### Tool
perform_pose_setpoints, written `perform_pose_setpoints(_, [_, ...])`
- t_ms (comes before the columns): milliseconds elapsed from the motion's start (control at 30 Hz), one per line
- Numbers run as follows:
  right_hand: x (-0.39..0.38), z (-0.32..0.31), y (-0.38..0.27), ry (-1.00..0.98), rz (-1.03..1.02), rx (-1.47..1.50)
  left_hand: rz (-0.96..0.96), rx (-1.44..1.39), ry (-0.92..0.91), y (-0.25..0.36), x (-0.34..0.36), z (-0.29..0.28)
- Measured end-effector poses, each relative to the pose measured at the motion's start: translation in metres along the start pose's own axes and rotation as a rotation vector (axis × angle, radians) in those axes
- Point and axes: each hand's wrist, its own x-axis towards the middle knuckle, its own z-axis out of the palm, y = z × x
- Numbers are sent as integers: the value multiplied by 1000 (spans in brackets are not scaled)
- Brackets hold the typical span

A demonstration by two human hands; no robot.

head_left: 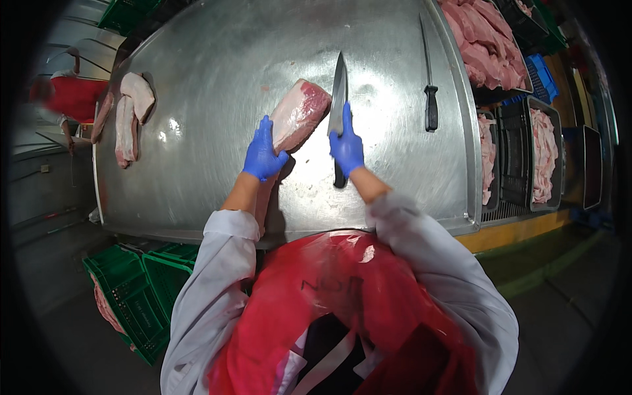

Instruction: The person trims fat and connective tissue from large pork slabs using a knife on a stainless steel table. They repeatedly cut, lift, and place trimmed pieces into green crates while handling multiple slabs sequentially.

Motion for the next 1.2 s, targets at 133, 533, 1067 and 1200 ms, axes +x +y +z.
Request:
perform_pose_setpoints(133, [38,-14,-30,-68,88,96,29,-18,-17,-7,5,5])
perform_pose_setpoints(533, [13,-13,-42,-162,69,312,214,20,-88,-18,15,-1])
perform_pose_setpoints(1067, [-74,-5,-5,8,4,191,449,-8,-183,-24,41,-10])
perform_pose_setpoints(1200, [-35,-9,-16,-90,73,255,408,-8,-103,-16,42,1])
